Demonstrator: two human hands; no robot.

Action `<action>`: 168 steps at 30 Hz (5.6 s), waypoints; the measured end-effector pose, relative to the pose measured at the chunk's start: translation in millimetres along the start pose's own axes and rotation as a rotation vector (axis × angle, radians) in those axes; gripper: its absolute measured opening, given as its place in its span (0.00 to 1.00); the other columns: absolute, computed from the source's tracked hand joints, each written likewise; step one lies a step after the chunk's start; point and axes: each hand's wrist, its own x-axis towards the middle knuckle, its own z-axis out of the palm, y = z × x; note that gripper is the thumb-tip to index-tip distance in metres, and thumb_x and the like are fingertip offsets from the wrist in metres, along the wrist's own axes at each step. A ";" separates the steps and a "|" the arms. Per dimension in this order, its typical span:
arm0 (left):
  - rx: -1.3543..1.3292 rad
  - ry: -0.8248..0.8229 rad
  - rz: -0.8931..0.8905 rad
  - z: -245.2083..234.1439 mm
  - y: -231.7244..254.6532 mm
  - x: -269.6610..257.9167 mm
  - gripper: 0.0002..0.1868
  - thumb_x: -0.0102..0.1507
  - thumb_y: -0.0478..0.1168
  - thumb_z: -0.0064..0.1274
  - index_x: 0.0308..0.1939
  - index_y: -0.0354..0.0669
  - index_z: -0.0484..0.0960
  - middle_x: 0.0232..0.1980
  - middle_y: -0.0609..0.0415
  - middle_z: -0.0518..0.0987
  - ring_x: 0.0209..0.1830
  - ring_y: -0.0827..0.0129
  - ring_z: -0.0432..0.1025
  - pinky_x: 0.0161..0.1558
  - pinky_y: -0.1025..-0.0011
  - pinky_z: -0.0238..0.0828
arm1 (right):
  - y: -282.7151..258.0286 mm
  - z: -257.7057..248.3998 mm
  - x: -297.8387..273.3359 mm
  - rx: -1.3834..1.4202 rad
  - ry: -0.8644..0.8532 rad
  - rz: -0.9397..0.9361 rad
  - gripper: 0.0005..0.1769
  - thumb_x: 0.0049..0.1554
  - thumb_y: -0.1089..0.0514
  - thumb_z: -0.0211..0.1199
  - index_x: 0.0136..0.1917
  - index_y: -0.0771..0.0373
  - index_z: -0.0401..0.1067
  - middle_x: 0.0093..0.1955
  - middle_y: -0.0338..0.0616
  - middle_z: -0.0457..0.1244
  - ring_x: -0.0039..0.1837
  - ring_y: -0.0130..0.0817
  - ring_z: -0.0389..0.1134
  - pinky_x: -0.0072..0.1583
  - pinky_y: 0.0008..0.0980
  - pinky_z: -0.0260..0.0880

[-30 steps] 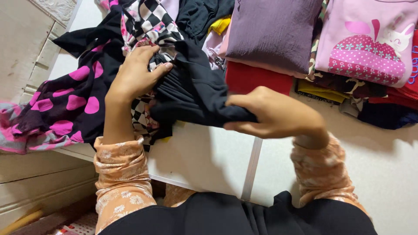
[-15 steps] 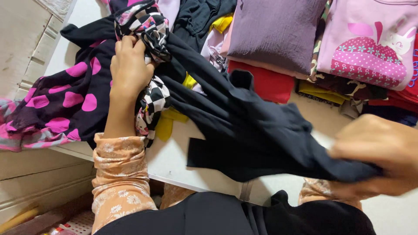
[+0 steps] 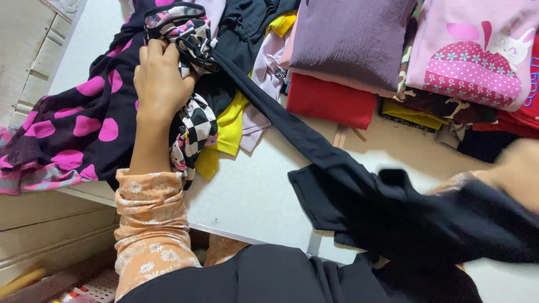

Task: Folding various pieces of clothing and stacking them neatly on a table

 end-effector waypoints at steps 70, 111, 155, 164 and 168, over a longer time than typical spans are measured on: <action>-0.001 0.049 0.316 38.2 50.0 -11.6 0.29 0.50 0.45 0.63 0.57 0.56 0.82 0.74 0.51 0.65 0.72 0.50 0.55 0.58 0.47 0.57 | 23.1 97.0 141.1 -0.105 -0.227 0.720 0.37 0.58 0.39 0.61 0.72 0.61 0.63 0.59 0.62 0.69 0.59 0.69 0.70 0.60 0.62 0.69; -0.766 -0.103 0.621 45.0 247.8 -83.8 0.27 0.55 0.54 0.65 0.54 0.52 0.78 0.40 0.57 0.74 0.41 0.57 0.76 0.40 0.63 0.76 | 116.5 225.7 -19.5 0.519 0.892 0.454 0.18 0.61 0.64 0.56 0.64 0.61 0.73 0.55 0.51 0.70 0.59 0.40 0.69 0.62 0.43 0.70; -0.526 -0.507 0.809 -13.8 216.2 -40.3 0.16 0.67 0.43 0.52 0.57 0.41 0.77 0.56 0.46 0.76 0.54 0.49 0.74 0.48 0.53 0.71 | 80.0 201.2 -130.5 1.335 1.092 -0.138 0.17 0.63 0.60 0.61 0.64 0.58 0.62 0.53 0.35 0.68 0.60 0.41 0.61 0.67 0.44 0.58; -0.310 -0.594 0.773 -6.4 205.2 -36.3 0.24 0.54 0.41 0.53 0.55 0.47 0.76 0.51 0.48 0.80 0.47 0.46 0.77 0.40 0.45 0.72 | 78.4 185.4 -128.4 1.343 1.022 -0.228 0.17 0.58 0.56 0.56 0.61 0.56 0.66 0.42 0.29 0.63 0.45 0.27 0.54 0.50 0.27 0.56; -0.248 -0.581 0.770 -38.0 189.8 -24.1 0.12 0.51 0.38 0.52 0.38 0.52 0.74 0.39 0.55 0.82 0.40 0.48 0.76 0.32 0.48 0.65 | 75.0 178.0 -122.9 1.295 1.070 -0.149 0.21 0.52 0.61 0.50 0.59 0.57 0.68 0.39 0.30 0.58 0.44 0.25 0.52 0.49 0.26 0.54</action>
